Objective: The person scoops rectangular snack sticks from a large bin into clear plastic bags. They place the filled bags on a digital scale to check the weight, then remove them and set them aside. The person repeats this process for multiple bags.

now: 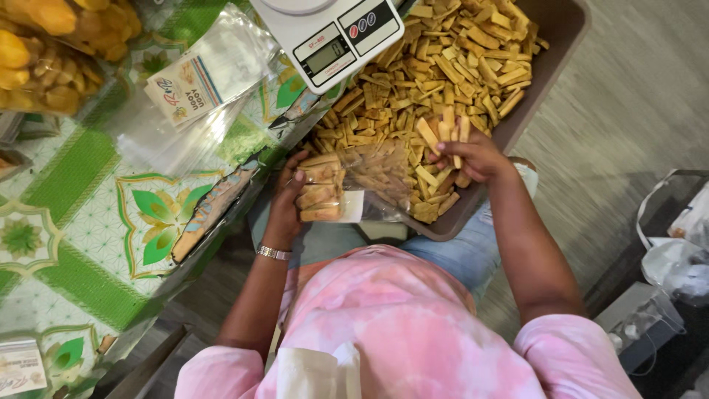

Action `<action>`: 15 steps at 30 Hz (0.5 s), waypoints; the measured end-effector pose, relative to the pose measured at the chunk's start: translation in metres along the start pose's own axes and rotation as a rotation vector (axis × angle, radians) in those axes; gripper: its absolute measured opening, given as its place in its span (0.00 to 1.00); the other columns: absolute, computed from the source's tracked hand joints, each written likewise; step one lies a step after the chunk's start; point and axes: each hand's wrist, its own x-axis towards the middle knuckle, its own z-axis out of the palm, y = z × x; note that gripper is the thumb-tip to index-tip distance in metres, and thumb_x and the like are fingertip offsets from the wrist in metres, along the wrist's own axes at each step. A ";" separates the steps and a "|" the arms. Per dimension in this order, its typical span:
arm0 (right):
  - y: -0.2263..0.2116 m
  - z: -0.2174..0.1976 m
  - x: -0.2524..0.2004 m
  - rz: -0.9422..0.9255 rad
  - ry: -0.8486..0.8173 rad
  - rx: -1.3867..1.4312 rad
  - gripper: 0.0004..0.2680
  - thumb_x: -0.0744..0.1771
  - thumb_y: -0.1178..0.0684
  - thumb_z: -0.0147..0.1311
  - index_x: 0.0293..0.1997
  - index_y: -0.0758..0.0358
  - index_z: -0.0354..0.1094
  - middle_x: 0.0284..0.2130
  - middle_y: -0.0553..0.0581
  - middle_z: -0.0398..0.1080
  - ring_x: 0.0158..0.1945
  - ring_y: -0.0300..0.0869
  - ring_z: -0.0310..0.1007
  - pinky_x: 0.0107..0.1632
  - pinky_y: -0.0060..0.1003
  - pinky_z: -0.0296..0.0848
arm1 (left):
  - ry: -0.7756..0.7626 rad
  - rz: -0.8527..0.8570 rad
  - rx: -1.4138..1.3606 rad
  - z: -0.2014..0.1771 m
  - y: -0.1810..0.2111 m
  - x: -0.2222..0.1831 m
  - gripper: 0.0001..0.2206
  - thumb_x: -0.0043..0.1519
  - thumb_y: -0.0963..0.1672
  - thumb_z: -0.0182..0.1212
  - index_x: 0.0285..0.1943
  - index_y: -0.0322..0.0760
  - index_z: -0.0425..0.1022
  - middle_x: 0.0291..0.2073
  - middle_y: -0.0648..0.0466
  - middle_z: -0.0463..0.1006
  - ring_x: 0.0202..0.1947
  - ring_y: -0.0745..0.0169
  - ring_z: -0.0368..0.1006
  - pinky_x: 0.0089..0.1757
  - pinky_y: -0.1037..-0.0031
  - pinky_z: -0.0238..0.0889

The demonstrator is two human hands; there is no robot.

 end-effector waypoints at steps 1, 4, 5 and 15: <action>-0.006 0.001 -0.010 -0.034 -0.043 -0.010 0.18 0.67 0.61 0.60 0.64 0.70 0.59 0.42 0.58 0.74 0.45 0.46 0.79 0.40 0.38 0.78 | -0.002 -0.002 0.002 0.004 -0.002 0.003 0.25 0.68 0.48 0.58 0.73 0.38 0.62 0.61 0.49 0.71 0.58 0.59 0.72 0.54 0.69 0.70; -0.024 0.012 -0.033 -0.083 -0.051 -0.025 0.20 0.66 0.61 0.60 0.66 0.67 0.58 0.40 0.57 0.73 0.43 0.45 0.79 0.39 0.36 0.77 | -0.013 0.003 -0.001 0.012 -0.005 0.010 0.25 0.68 0.48 0.59 0.73 0.38 0.62 0.61 0.49 0.72 0.58 0.60 0.71 0.54 0.70 0.69; -0.030 0.017 -0.040 -0.090 -0.034 -0.027 0.21 0.66 0.61 0.60 0.67 0.66 0.58 0.39 0.57 0.73 0.42 0.45 0.79 0.39 0.36 0.76 | -0.017 0.006 -0.002 0.014 -0.005 0.010 0.25 0.68 0.47 0.59 0.73 0.38 0.62 0.61 0.49 0.72 0.58 0.60 0.71 0.55 0.70 0.69; -0.059 0.077 -0.078 -0.023 0.125 -0.448 0.21 0.66 0.60 0.58 0.65 0.67 0.56 0.41 0.60 0.76 0.39 0.44 0.80 0.39 0.37 0.78 | -0.017 0.075 0.042 0.023 0.003 0.012 0.27 0.66 0.50 0.60 0.73 0.40 0.61 0.61 0.48 0.71 0.56 0.58 0.72 0.53 0.67 0.70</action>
